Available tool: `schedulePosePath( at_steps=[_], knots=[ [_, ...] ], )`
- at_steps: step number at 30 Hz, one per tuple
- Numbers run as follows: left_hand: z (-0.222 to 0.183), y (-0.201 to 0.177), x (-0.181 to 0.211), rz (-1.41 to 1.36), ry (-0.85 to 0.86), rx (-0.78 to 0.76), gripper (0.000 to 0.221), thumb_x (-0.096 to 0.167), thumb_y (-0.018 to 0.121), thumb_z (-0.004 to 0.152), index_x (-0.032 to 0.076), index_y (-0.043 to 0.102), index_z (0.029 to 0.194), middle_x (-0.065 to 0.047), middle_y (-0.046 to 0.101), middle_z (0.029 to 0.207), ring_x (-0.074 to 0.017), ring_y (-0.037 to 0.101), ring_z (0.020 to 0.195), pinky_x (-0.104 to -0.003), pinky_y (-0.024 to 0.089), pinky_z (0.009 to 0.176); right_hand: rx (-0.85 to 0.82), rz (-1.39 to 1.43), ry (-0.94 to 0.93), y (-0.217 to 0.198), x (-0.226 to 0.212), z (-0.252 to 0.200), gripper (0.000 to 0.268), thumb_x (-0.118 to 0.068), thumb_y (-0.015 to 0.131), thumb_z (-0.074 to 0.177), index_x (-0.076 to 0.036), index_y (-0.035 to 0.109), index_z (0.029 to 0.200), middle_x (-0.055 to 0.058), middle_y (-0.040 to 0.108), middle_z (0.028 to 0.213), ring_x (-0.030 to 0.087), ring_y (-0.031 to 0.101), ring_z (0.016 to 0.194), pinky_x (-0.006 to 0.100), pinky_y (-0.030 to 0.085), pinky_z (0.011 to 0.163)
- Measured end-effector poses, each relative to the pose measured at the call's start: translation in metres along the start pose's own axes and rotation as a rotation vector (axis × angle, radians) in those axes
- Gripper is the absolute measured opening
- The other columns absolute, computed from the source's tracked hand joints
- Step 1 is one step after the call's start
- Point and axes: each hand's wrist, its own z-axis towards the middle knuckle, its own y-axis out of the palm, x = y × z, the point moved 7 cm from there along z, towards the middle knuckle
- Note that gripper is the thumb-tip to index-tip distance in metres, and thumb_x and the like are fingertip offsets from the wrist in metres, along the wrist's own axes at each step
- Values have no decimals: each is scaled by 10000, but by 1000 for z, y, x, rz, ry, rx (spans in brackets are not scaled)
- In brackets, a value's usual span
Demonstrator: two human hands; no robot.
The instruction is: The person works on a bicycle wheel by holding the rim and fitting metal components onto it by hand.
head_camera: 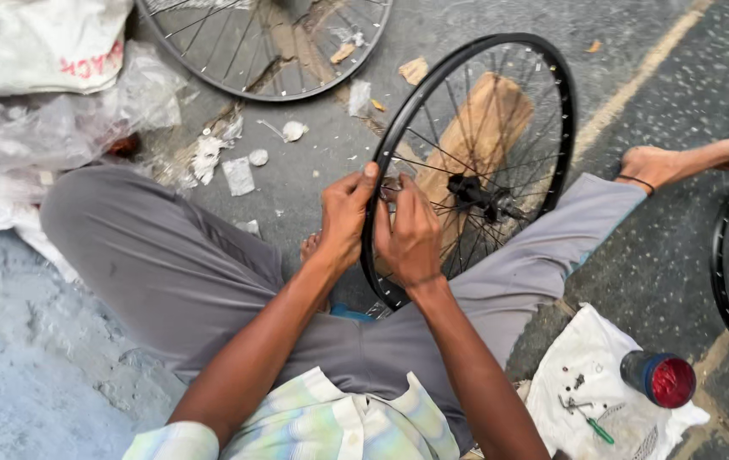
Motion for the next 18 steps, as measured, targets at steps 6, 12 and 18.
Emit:
schedulePosePath(
  at_steps=[6, 12, 18],
  knots=[
    [4, 4, 1, -8, 20, -61, 447, 465, 660, 966, 25, 736, 984, 34, 613, 789, -60, 519, 696, -232, 425, 613, -136, 140, 245, 19, 40, 6, 320, -51, 681, 900, 47, 583, 1189, 213, 652, 1063, 392, 687, 935, 465, 550, 795],
    [4, 1, 0, -39, -88, 19, 436, 449, 676, 945, 35, 696, 812, -6, 582, 690, -103, 489, 598, -270, 382, 539, 109, -56, 132, 0, -3, -9, 282, -72, 695, 915, 12, 620, 1174, 241, 643, 1166, 428, 656, 1053, 481, 531, 933],
    [38, 11, 32, 296, 188, -19, 453, 441, 692, 989, 38, 642, 788, 3, 597, 727, -74, 509, 670, -260, 410, 592, 192, 265, 477, -5, 58, -10, 226, -130, 746, 940, 0, 649, 1097, 166, 709, 1102, 315, 715, 1031, 395, 558, 928]
  ],
)
